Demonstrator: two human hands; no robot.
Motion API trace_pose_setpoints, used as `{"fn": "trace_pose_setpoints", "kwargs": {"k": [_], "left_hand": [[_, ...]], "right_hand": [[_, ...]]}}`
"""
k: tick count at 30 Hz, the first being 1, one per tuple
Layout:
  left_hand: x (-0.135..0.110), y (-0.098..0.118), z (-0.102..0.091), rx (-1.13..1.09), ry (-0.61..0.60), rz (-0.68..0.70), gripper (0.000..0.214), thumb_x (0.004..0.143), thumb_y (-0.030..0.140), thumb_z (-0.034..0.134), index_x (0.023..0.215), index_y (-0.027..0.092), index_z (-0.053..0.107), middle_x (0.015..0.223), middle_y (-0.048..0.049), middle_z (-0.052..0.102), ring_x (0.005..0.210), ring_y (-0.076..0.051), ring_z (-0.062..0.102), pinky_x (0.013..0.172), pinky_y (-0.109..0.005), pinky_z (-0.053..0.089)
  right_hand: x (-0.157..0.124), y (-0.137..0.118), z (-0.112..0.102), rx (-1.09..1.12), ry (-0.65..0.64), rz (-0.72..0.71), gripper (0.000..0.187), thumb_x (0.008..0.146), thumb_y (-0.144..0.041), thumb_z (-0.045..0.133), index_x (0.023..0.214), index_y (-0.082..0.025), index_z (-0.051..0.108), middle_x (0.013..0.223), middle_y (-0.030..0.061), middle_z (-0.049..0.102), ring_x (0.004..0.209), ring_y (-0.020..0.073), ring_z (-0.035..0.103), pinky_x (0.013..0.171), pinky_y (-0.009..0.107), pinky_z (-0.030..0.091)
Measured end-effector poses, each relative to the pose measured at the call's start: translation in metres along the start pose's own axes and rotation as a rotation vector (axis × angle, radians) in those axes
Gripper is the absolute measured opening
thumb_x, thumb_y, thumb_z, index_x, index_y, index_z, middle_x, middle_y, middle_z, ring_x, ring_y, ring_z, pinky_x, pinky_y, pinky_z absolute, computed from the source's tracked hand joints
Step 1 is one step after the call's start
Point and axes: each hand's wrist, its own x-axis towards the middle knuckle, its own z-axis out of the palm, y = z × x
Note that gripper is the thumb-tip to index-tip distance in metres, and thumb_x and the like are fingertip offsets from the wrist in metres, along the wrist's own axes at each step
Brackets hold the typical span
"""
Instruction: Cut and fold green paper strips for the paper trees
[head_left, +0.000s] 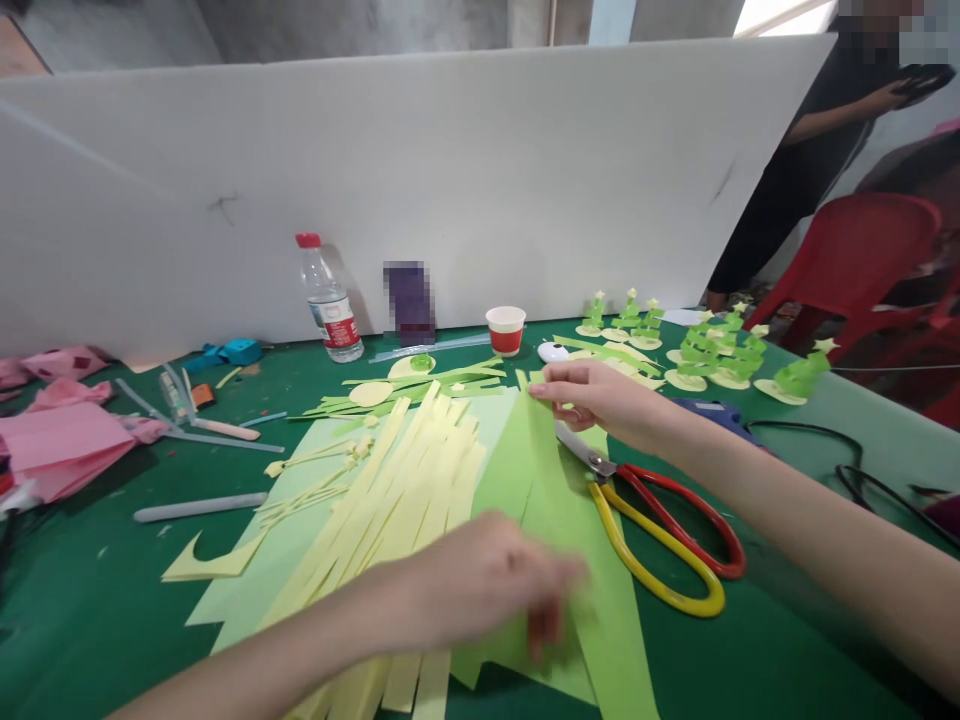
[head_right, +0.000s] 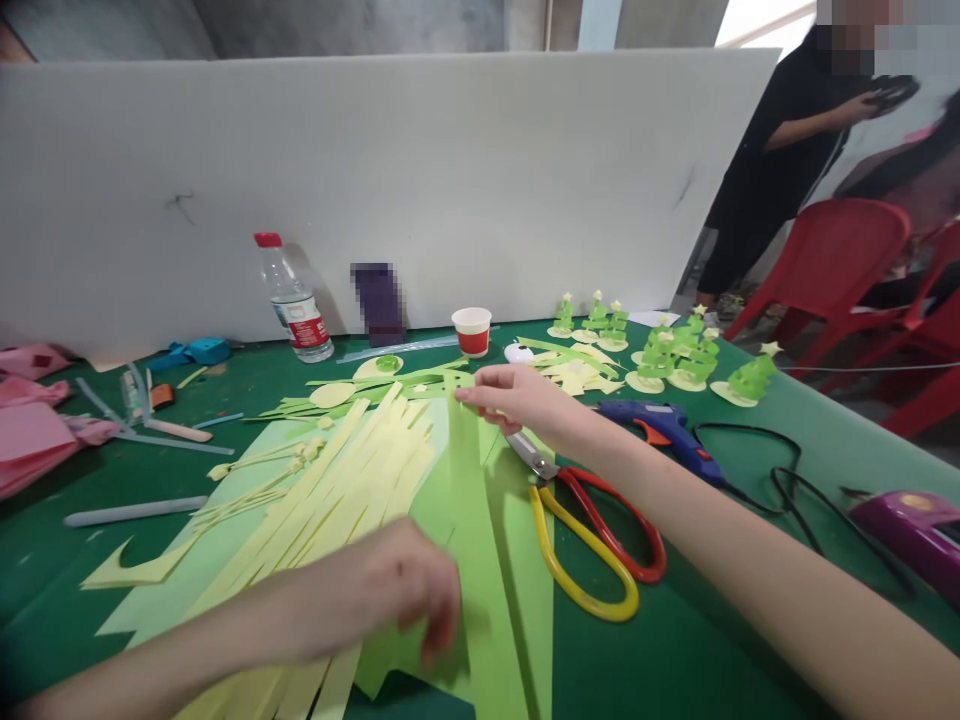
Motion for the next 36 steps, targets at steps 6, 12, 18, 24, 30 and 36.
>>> {"fn": "trace_pose_setpoints", "kwargs": {"k": [6,12,18,24,30,36], "left_hand": [[0.02,-0.002,-0.026,0.12,0.327,0.07,0.029,0.081,0.035,0.043,0.057,0.02,0.039,0.051,0.007,0.034,0.046,-0.009,0.031,0.045,-0.023,0.025],[0.017,-0.007,-0.024,0.086,0.425,0.146,0.032,0.084,0.033,0.038,0.055,0.02,0.036,0.044,0.0082,0.034,0.039,-0.007,0.029,0.042,-0.023,0.024],[0.015,-0.006,-0.019,-0.009,0.442,0.201,0.03,0.085,0.031,0.038,0.058,0.019,0.039,0.046,0.0063,0.044,0.04,-0.008,0.045,0.045,-0.022,0.037],[0.015,-0.006,-0.016,-0.187,0.477,0.267,0.026,0.088,0.031,0.039,0.066,0.018,0.045,0.057,0.0038,0.052,0.053,-0.009,0.054,0.054,-0.023,0.046],[0.016,-0.004,-0.016,-0.356,0.516,0.33,0.025,0.087,0.029,0.042,0.066,0.017,0.048,0.06,0.0043,0.049,0.056,-0.009,0.051,0.055,-0.022,0.045],[0.014,-0.005,-0.012,-0.261,0.471,0.329,0.03,0.086,0.027,0.044,0.058,0.018,0.046,0.057,0.0048,0.047,0.056,-0.008,0.046,0.056,-0.02,0.038]], "right_hand": [[-0.007,-0.003,0.019,-0.113,-0.087,-0.067,0.033,0.066,-0.04,0.064,0.057,-0.017,0.043,0.048,-0.008,0.035,0.044,0.0047,0.03,0.042,0.02,0.022],[-0.01,-0.002,0.032,-0.207,-0.012,-0.251,0.028,0.076,-0.03,0.051,0.053,-0.017,0.042,0.049,-0.0067,0.037,0.046,0.0054,0.03,0.044,0.023,0.022],[-0.014,0.005,0.042,-0.207,0.112,-0.352,0.03,0.08,-0.028,0.045,0.053,-0.019,0.034,0.05,-0.0067,0.033,0.043,0.0055,0.03,0.04,0.022,0.024],[-0.018,0.007,0.048,-0.083,0.126,-0.315,0.025,0.085,-0.032,0.037,0.063,-0.02,0.036,0.057,-0.0057,0.035,0.049,0.0066,0.044,0.043,0.018,0.039],[-0.024,0.001,0.051,-0.021,0.033,-0.311,0.026,0.084,-0.034,0.039,0.062,-0.019,0.04,0.057,-0.0051,0.035,0.049,0.0065,0.04,0.048,0.019,0.04],[-0.026,0.0,0.053,-0.052,0.098,-0.347,0.028,0.082,-0.029,0.04,0.056,-0.019,0.035,0.053,-0.006,0.03,0.048,0.0064,0.033,0.045,0.019,0.031]]}}
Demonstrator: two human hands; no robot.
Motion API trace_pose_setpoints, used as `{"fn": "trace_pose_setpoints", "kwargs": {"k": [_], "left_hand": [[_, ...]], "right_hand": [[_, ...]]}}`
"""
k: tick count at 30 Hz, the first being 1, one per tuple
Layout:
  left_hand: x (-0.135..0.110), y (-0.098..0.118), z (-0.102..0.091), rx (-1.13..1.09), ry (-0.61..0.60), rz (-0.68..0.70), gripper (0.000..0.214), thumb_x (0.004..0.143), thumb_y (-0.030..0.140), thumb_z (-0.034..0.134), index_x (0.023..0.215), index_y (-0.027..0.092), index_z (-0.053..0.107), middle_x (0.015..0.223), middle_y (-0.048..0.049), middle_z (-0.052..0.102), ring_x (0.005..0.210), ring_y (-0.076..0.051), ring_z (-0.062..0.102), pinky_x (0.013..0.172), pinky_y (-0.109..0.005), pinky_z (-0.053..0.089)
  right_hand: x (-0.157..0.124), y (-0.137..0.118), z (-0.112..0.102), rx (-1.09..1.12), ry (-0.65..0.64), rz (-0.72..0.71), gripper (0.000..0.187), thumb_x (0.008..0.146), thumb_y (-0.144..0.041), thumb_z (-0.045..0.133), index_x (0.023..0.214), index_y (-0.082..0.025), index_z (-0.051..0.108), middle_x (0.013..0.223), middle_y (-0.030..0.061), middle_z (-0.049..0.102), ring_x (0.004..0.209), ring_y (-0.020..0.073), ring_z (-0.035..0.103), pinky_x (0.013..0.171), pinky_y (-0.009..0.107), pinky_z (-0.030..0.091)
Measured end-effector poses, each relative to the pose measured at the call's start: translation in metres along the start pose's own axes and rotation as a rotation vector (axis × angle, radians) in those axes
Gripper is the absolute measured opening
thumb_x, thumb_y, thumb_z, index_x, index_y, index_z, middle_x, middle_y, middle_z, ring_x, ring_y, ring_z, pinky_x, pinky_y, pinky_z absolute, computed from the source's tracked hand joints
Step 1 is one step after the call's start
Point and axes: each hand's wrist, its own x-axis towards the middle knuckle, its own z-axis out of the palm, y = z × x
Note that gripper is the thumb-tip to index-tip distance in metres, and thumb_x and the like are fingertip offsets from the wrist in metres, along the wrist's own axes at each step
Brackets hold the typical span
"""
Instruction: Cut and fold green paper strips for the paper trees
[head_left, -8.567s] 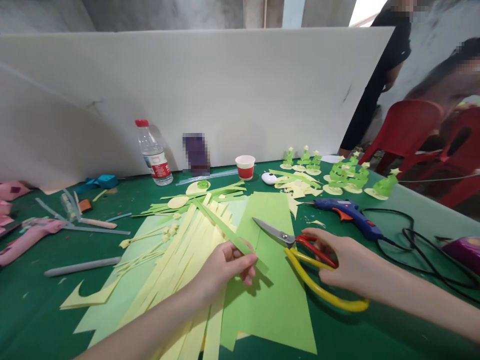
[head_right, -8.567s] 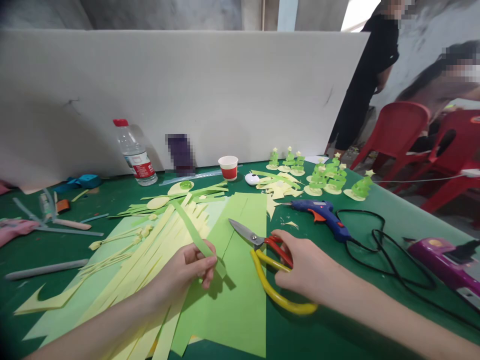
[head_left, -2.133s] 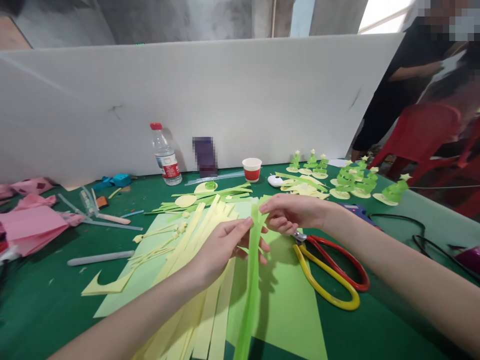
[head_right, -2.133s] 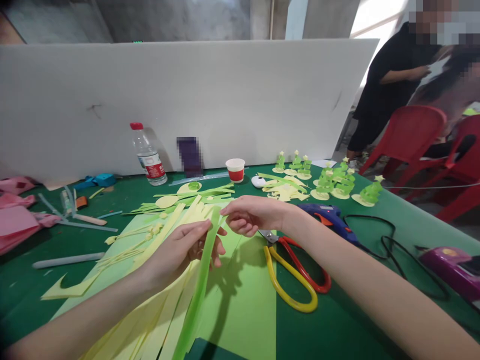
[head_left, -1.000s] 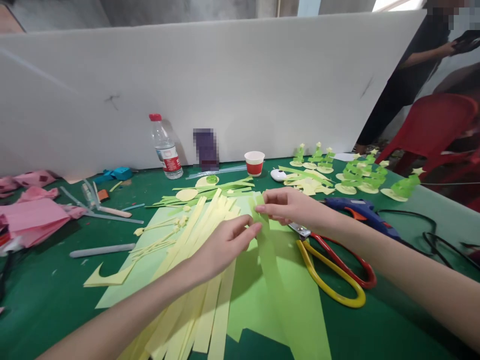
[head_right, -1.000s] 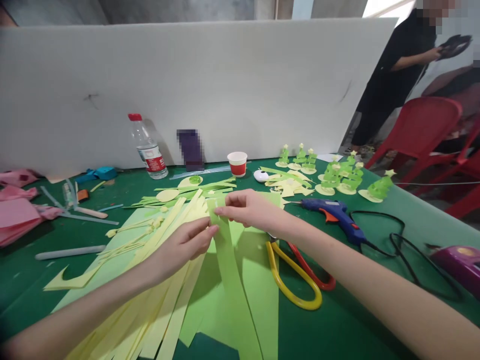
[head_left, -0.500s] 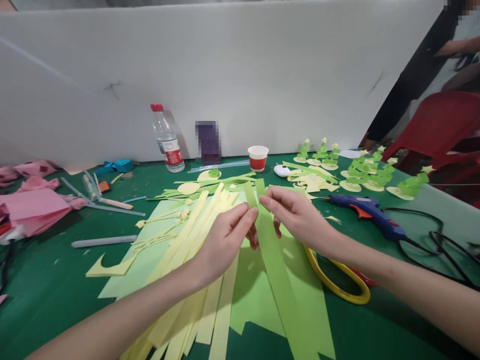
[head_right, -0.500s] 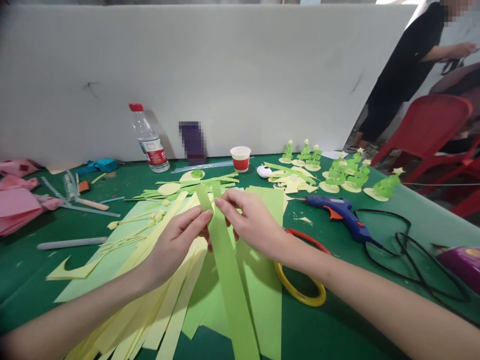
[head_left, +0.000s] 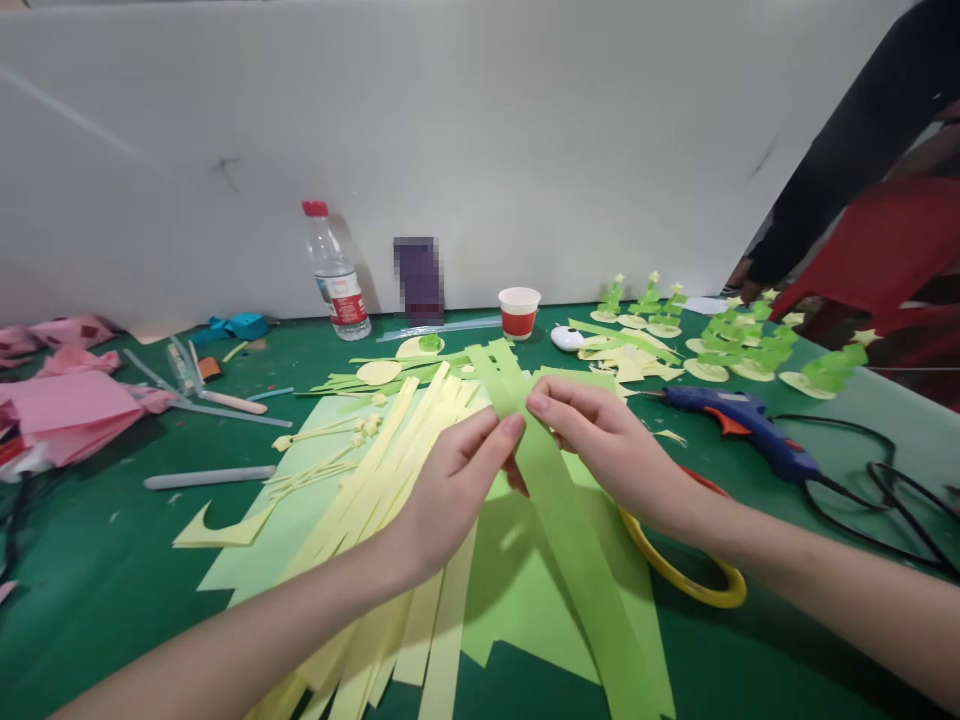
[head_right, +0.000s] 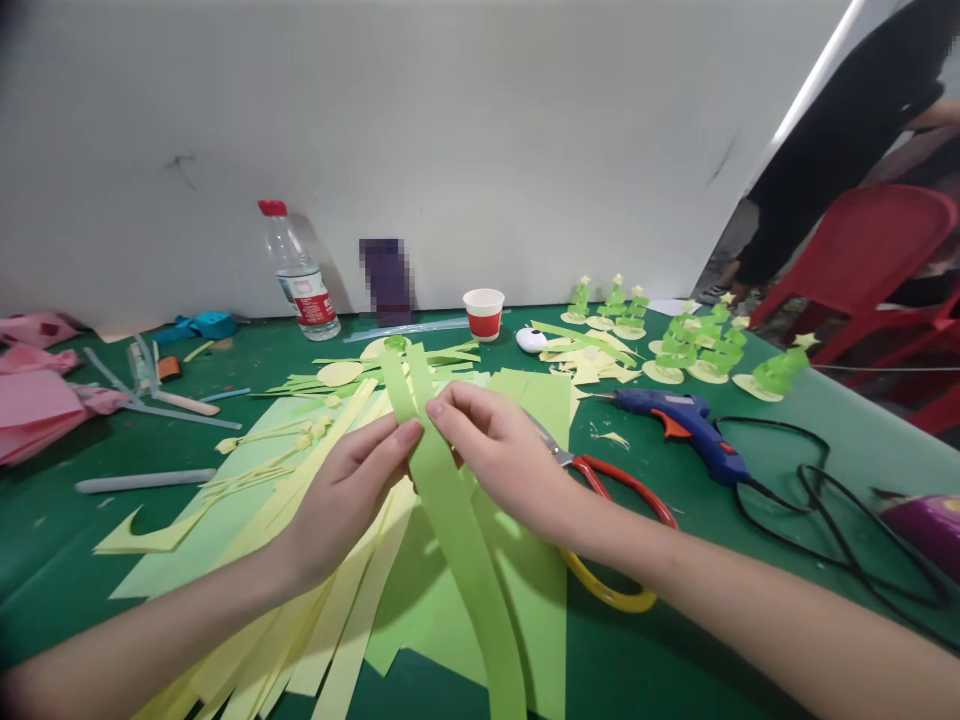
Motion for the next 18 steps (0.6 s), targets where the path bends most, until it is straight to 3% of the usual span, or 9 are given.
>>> {"fn": "trace_pose_setpoints", "kwargs": {"k": [5,12,15,18], "left_hand": [[-0.0041,-0.0019,0.002,0.044,0.068,0.006,0.031,0.086,0.03,0.043,0.058,0.018,0.044,0.054,0.0047,0.042,0.054,-0.01,0.042,0.055,-0.023,0.036],[-0.0004,-0.0014,-0.0011,-0.03,0.156,-0.012,0.028,0.087,0.034,0.043,0.063,0.019,0.049,0.06,0.0035,0.046,0.059,-0.011,0.046,0.06,-0.024,0.039],[0.0024,-0.0019,-0.0032,-0.036,0.181,-0.011,0.031,0.087,0.035,0.042,0.061,0.019,0.044,0.056,0.0047,0.043,0.055,-0.01,0.044,0.055,-0.022,0.037],[0.0022,-0.0015,-0.0032,0.037,0.123,-0.026,0.033,0.087,0.037,0.037,0.059,0.019,0.041,0.053,0.005,0.043,0.051,-0.009,0.042,0.05,-0.022,0.036]], "right_hand": [[-0.0045,0.0002,0.0048,0.013,0.031,-0.012,0.03,0.082,-0.028,0.041,0.055,-0.019,0.034,0.053,-0.0062,0.028,0.048,0.007,0.029,0.045,0.022,0.027],[-0.0045,0.0033,0.0084,0.178,0.054,0.012,0.025,0.086,-0.033,0.037,0.065,-0.019,0.04,0.064,-0.0029,0.038,0.06,0.0087,0.041,0.055,0.022,0.039],[-0.0044,0.0014,0.0078,0.139,-0.023,0.036,0.023,0.083,-0.031,0.042,0.064,-0.019,0.04,0.059,-0.0045,0.036,0.053,0.0074,0.036,0.05,0.021,0.035],[-0.0042,0.0001,0.0068,0.063,0.005,0.044,0.021,0.08,-0.027,0.044,0.061,-0.018,0.04,0.057,-0.0052,0.036,0.051,0.0069,0.034,0.047,0.021,0.031]]}}
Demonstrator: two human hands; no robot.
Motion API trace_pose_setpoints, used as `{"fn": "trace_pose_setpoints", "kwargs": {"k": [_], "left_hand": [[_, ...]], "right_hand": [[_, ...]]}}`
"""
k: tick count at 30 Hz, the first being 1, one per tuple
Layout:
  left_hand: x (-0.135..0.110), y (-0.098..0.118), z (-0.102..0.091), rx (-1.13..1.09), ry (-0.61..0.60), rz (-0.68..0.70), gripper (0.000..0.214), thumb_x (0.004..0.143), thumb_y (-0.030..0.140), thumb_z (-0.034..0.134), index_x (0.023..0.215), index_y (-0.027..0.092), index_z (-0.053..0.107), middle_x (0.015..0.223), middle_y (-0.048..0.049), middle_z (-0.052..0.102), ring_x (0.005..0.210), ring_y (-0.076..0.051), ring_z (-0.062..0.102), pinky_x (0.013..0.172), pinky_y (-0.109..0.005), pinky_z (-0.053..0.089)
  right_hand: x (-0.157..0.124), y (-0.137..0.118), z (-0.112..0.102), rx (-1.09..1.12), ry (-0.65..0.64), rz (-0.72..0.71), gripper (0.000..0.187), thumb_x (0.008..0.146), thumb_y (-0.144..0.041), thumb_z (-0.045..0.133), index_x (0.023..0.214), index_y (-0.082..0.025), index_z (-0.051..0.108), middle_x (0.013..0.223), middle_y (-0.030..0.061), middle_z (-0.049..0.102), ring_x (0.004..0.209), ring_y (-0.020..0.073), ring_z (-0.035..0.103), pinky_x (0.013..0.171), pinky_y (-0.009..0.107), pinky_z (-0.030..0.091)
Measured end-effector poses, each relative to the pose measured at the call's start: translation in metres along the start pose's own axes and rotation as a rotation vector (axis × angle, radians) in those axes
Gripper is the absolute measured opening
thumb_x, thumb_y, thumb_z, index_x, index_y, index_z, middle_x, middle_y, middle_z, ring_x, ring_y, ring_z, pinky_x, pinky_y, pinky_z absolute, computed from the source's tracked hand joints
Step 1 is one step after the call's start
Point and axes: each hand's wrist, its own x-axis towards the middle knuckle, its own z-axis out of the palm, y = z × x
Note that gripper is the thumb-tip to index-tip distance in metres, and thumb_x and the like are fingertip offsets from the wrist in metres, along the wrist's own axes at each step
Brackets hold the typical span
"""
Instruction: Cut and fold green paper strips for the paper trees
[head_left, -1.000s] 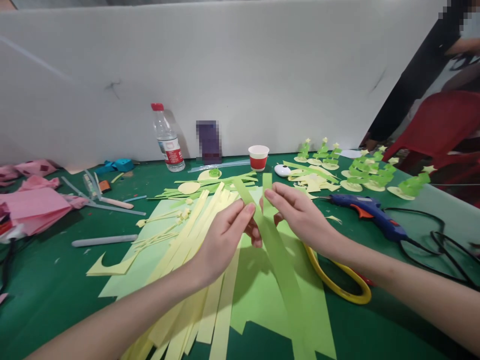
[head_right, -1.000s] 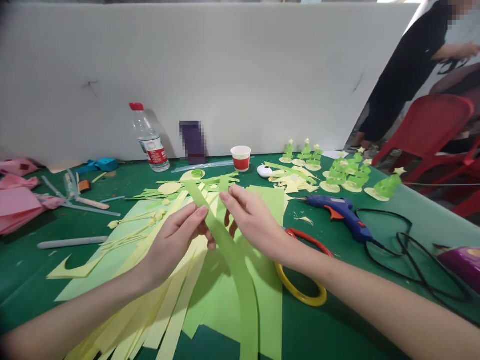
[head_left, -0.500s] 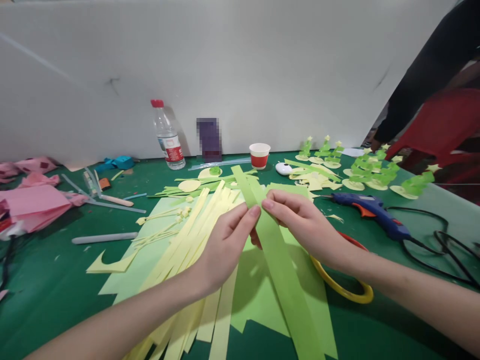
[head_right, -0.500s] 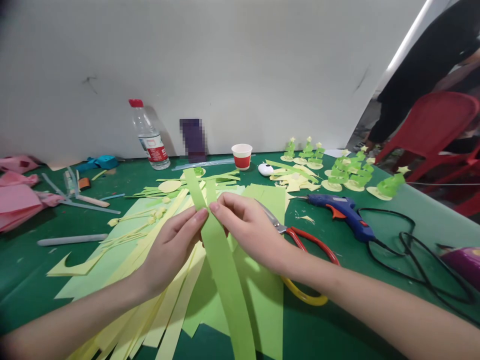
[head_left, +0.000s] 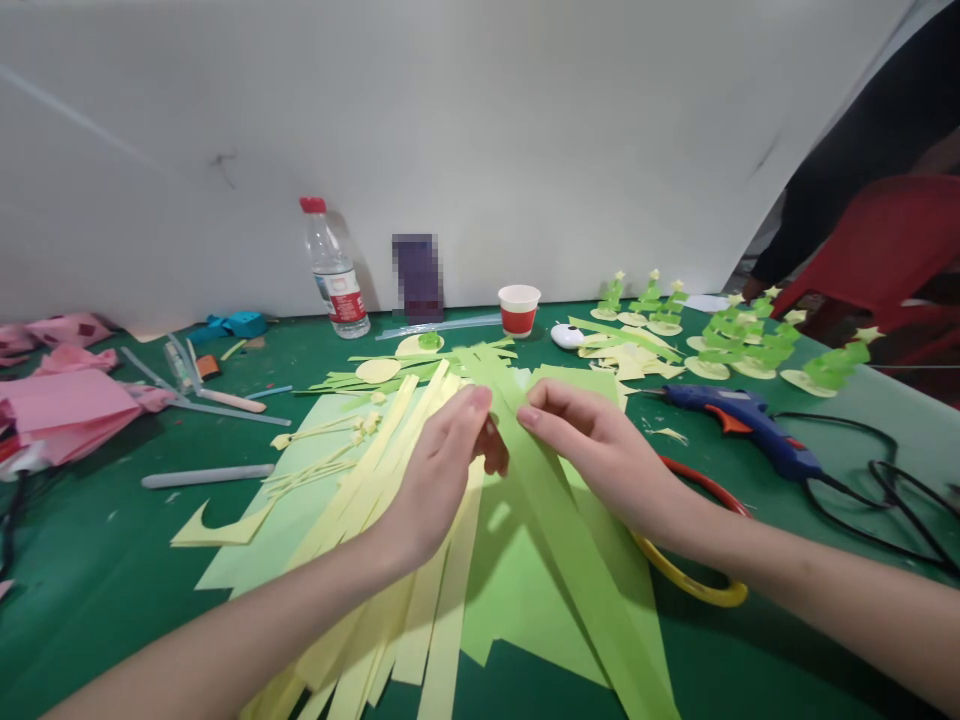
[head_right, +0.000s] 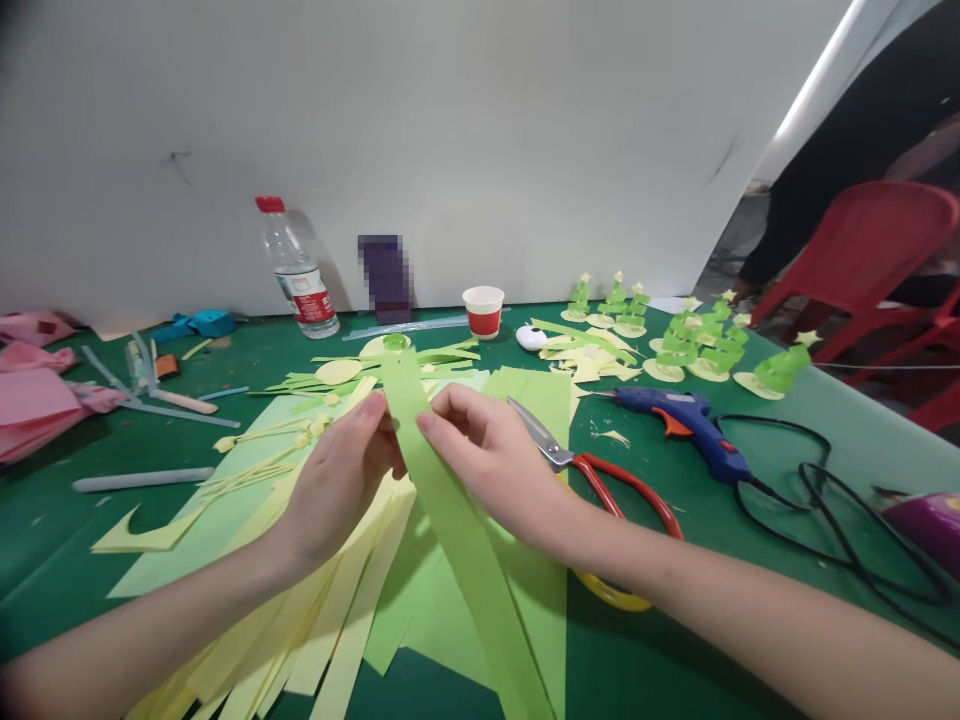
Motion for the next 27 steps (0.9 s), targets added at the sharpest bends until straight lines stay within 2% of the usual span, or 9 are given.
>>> {"fn": "trace_pose_setpoints", "kwargs": {"k": [3,5,9,14,17,21,24,27], "left_hand": [[-0.0036,0.0024,0.0028,0.068,-0.089,-0.015,0.031,0.085,0.031,0.041,0.056,0.019,0.039,0.05,0.0053,0.043,0.046,-0.009,0.041,0.048,-0.023,0.035],[-0.0064,0.0038,0.0051,0.069,-0.109,-0.029,0.029,0.084,0.027,0.042,0.055,0.019,0.04,0.049,0.0051,0.043,0.046,-0.009,0.043,0.048,-0.023,0.036],[-0.0097,0.0028,0.0068,0.037,-0.104,-0.042,0.029,0.084,0.028,0.04,0.057,0.019,0.041,0.052,0.0042,0.044,0.049,-0.009,0.044,0.048,-0.023,0.038],[-0.0084,-0.0017,0.0057,-0.008,-0.069,-0.025,0.029,0.086,0.03,0.041,0.059,0.019,0.042,0.053,0.0043,0.047,0.053,-0.01,0.047,0.056,-0.023,0.041],[-0.0062,-0.0026,0.0046,-0.008,-0.046,-0.022,0.029,0.086,0.031,0.041,0.06,0.018,0.042,0.05,0.0054,0.045,0.049,-0.009,0.044,0.052,-0.022,0.04],[-0.0061,-0.0003,0.0046,-0.048,-0.064,-0.036,0.028,0.087,0.032,0.04,0.062,0.019,0.043,0.051,0.0058,0.046,0.048,-0.009,0.045,0.05,-0.022,0.04],[-0.0085,0.0022,0.0066,0.027,-0.134,-0.046,0.028,0.085,0.028,0.041,0.059,0.019,0.044,0.052,0.0041,0.047,0.05,-0.009,0.046,0.052,-0.023,0.04],[-0.0098,0.003,0.0085,0.097,-0.133,-0.04,0.032,0.084,0.026,0.04,0.054,0.019,0.044,0.05,0.0034,0.045,0.051,-0.01,0.045,0.055,-0.025,0.039]], "right_hand": [[0.0005,0.0011,-0.0008,0.003,0.073,-0.011,0.024,0.08,-0.029,0.044,0.059,-0.019,0.037,0.055,-0.006,0.029,0.047,0.007,0.028,0.043,0.021,0.026],[0.0004,0.0026,-0.0007,0.018,0.074,0.01,0.028,0.08,-0.031,0.044,0.057,-0.02,0.034,0.054,-0.006,0.024,0.046,0.0074,0.024,0.042,0.021,0.025],[-0.0015,0.0048,0.0023,0.052,0.061,0.057,0.031,0.082,-0.031,0.041,0.055,-0.02,0.029,0.054,-0.0051,0.025,0.048,0.0087,0.027,0.046,0.023,0.028],[-0.0026,0.0067,0.0064,0.108,0.127,0.016,0.032,0.084,-0.032,0.039,0.057,-0.02,0.028,0.057,-0.0047,0.026,0.051,0.0091,0.03,0.049,0.022,0.031],[-0.002,0.0066,0.0053,0.123,0.059,0.03,0.032,0.084,-0.035,0.041,0.058,-0.02,0.029,0.056,-0.0053,0.028,0.05,0.0083,0.034,0.049,0.022,0.033],[-0.0014,0.0037,0.002,0.221,-0.098,0.114,0.025,0.085,-0.03,0.043,0.063,-0.019,0.04,0.052,-0.0051,0.047,0.052,0.0091,0.051,0.056,0.023,0.042],[-0.0015,0.0027,0.0006,0.252,-0.083,0.156,0.027,0.083,-0.035,0.046,0.062,-0.019,0.041,0.049,-0.0047,0.051,0.046,0.0106,0.053,0.052,0.025,0.044],[-0.0016,0.0043,0.0001,0.151,-0.048,0.131,0.034,0.082,-0.041,0.046,0.057,-0.019,0.039,0.047,-0.0052,0.044,0.044,0.0099,0.048,0.049,0.025,0.04]]}}
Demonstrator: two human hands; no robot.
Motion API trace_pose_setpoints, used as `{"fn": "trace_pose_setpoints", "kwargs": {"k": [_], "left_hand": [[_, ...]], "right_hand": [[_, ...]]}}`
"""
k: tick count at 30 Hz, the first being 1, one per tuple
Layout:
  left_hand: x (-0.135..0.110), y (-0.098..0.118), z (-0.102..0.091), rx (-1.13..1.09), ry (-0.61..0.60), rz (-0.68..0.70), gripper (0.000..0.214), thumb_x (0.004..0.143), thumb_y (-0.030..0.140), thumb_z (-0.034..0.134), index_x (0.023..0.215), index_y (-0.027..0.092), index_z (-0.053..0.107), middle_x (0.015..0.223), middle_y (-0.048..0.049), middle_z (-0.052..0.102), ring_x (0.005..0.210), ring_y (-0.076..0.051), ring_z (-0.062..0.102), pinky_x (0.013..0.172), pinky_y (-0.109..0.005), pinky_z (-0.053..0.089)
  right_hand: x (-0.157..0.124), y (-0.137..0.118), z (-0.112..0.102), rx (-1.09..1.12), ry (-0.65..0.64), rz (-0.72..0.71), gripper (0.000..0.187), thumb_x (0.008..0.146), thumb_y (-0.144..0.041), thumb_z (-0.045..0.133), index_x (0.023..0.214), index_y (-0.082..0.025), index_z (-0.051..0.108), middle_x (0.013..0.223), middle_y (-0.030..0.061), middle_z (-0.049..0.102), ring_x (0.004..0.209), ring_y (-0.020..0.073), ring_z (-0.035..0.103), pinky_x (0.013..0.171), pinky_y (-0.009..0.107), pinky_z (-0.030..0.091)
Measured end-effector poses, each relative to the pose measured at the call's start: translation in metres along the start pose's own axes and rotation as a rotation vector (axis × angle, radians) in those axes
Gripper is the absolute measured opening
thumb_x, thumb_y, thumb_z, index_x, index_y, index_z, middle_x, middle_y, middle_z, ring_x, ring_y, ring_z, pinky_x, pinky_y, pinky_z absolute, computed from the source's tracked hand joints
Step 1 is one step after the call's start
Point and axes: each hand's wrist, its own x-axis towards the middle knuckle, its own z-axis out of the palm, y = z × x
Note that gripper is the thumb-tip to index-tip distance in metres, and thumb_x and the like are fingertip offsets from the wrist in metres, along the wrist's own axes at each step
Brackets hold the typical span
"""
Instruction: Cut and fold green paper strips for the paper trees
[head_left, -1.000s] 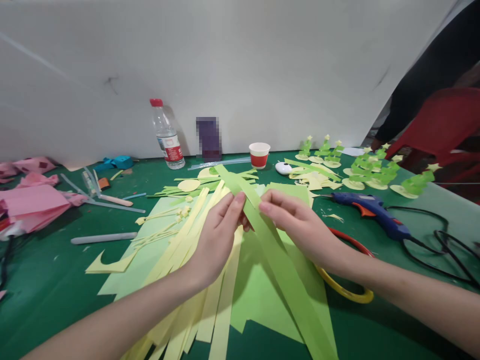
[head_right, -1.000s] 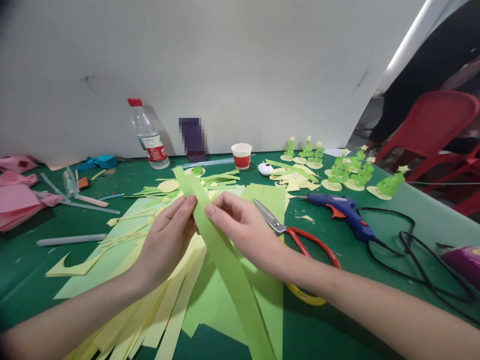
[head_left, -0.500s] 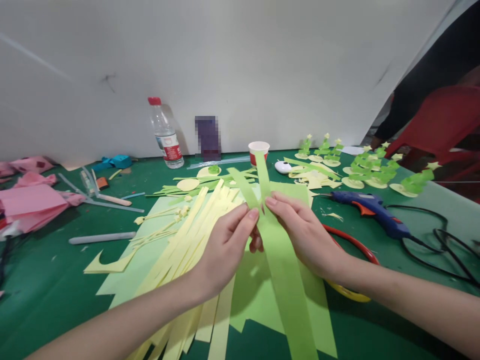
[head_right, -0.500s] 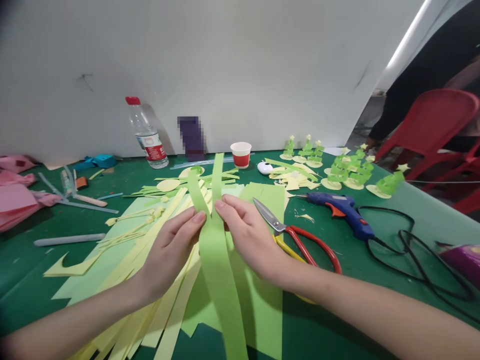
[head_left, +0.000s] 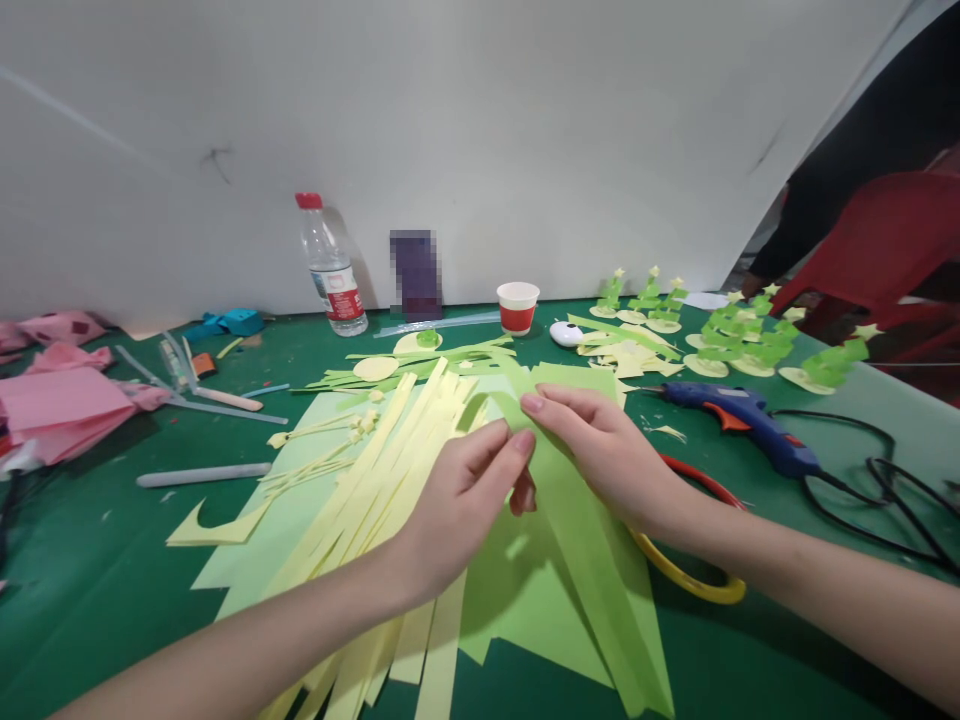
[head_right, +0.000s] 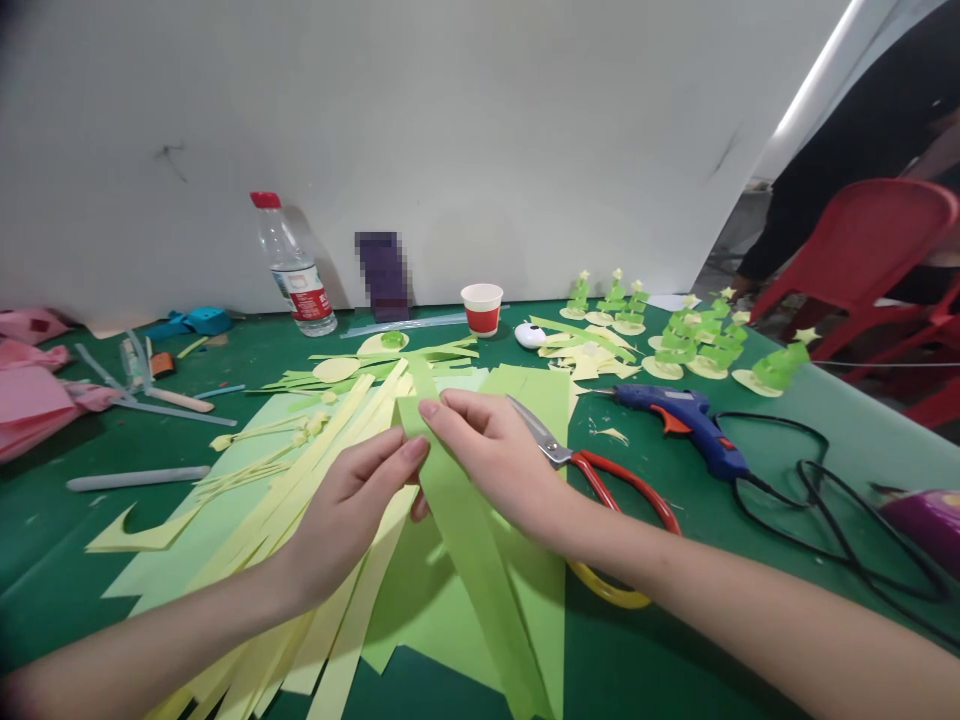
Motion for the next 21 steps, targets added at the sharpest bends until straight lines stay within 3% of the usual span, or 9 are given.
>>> {"fn": "trace_pose_setpoints", "kwargs": {"k": [3,8,16,21], "left_hand": [[0.0002,-0.0009,-0.0002,-0.035,0.021,-0.012,0.032,0.084,0.03,0.038,0.054,0.02,0.041,0.051,0.0035,0.043,0.051,-0.011,0.044,0.051,-0.024,0.037],[-0.0014,-0.003,-0.0012,0.012,0.057,-0.016,0.033,0.084,0.031,0.038,0.053,0.02,0.039,0.048,0.0048,0.04,0.047,-0.01,0.04,0.048,-0.023,0.033],[0.0009,-0.0052,-0.0003,-0.039,0.099,0.004,0.034,0.087,0.034,0.035,0.056,0.019,0.039,0.055,0.0038,0.041,0.055,-0.011,0.044,0.056,-0.025,0.037],[0.005,-0.0067,-0.0044,-0.02,0.175,0.04,0.035,0.086,0.036,0.036,0.055,0.02,0.038,0.053,0.0041,0.039,0.053,-0.011,0.039,0.052,-0.024,0.034]], "right_hand": [[0.0003,0.0018,-0.0006,-0.081,0.016,-0.04,0.035,0.083,-0.04,0.042,0.055,-0.019,0.036,0.048,-0.0056,0.034,0.045,0.0086,0.039,0.047,0.024,0.035],[-0.0012,0.0029,0.0017,-0.185,0.036,-0.104,0.033,0.085,-0.036,0.037,0.057,-0.019,0.037,0.054,-0.0035,0.036,0.051,0.0095,0.038,0.049,0.024,0.033],[0.0003,0.0084,0.0061,-0.013,0.084,-0.088,0.034,0.087,-0.04,0.037,0.06,-0.02,0.031,0.055,-0.0056,0.029,0.048,0.0081,0.035,0.046,0.022,0.032],[0.0006,0.0029,0.0023,-0.099,0.029,-0.079,0.029,0.084,-0.036,0.041,0.061,-0.019,0.035,0.057,-0.005,0.032,0.052,0.0082,0.033,0.049,0.022,0.031]]}}
